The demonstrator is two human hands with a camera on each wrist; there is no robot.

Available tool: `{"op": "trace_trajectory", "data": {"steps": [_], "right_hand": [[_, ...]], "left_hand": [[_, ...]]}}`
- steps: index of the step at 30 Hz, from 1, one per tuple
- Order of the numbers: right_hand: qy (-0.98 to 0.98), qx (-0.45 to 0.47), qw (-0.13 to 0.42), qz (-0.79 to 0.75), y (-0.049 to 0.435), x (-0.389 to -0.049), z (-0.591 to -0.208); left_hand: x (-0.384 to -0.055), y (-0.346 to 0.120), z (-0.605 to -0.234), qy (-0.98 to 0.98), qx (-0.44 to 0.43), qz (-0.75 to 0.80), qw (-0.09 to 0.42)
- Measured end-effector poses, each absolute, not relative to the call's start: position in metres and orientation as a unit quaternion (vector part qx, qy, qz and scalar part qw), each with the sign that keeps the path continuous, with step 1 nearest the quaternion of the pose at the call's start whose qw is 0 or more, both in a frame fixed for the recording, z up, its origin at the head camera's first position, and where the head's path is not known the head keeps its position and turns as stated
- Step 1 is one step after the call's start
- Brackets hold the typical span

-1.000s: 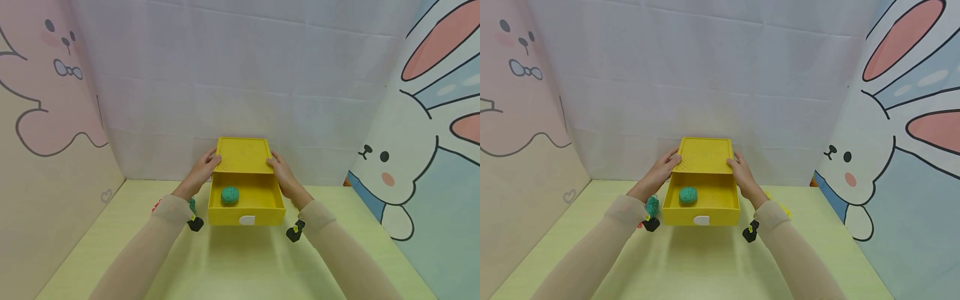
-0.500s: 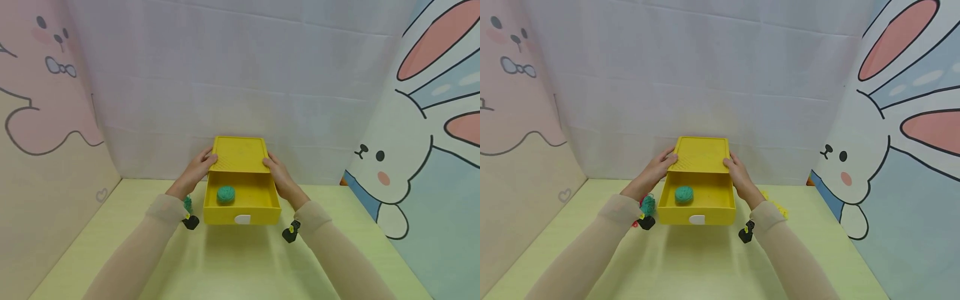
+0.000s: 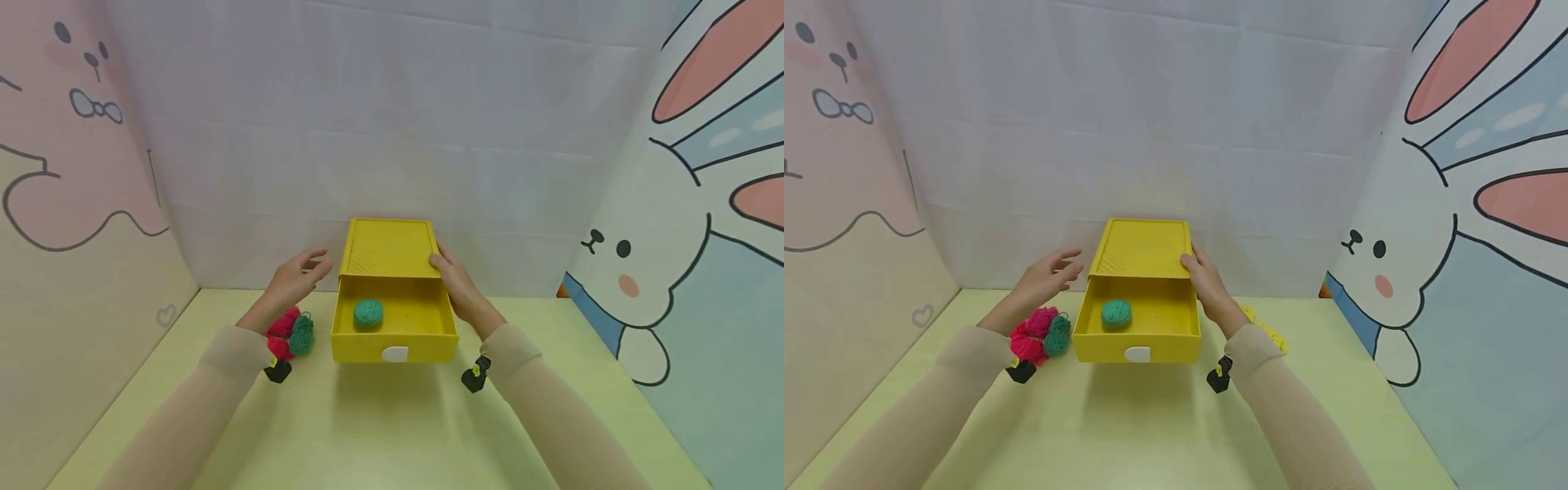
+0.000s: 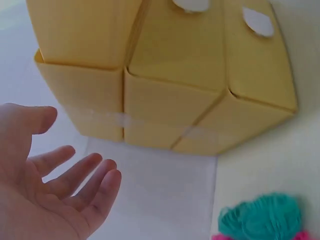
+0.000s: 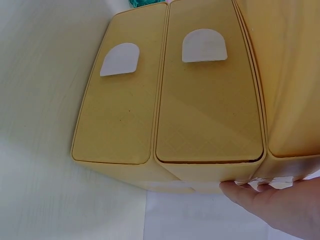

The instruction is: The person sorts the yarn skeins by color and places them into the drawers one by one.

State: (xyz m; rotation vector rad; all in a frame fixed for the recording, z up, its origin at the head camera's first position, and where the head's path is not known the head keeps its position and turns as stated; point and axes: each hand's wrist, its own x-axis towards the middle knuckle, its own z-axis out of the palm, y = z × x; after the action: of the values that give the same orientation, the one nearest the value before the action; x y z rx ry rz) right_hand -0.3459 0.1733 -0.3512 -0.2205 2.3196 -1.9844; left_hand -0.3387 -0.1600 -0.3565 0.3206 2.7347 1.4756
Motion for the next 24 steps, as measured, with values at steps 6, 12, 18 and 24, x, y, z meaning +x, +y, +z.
{"op": "trace_trajectory", "data": {"steps": [6, 12, 18, 24], "right_hand": [[0.755, -0.071, 0.043, -0.651, 0.175, -0.344, -0.351], [0.748, -0.077, 0.049, -0.658, 0.175, -0.342, -0.351], [0.747, -0.077, 0.048, -0.659, 0.174, -0.342, -0.35], [0.746, -0.08, 0.049, -0.66, 0.173, -0.342, -0.349]], "left_hand": [[-0.328, -0.178, -0.377, 0.92, 0.123, 0.371, -0.008], [-0.317, -0.188, -0.4, 0.942, 0.138, 0.306, 0.002], [-0.319, -0.195, -0.427, 0.96, 0.133, 0.245, 0.006], [-0.318, -0.199, -0.446, 0.965, 0.124, 0.232, 0.0]]}}
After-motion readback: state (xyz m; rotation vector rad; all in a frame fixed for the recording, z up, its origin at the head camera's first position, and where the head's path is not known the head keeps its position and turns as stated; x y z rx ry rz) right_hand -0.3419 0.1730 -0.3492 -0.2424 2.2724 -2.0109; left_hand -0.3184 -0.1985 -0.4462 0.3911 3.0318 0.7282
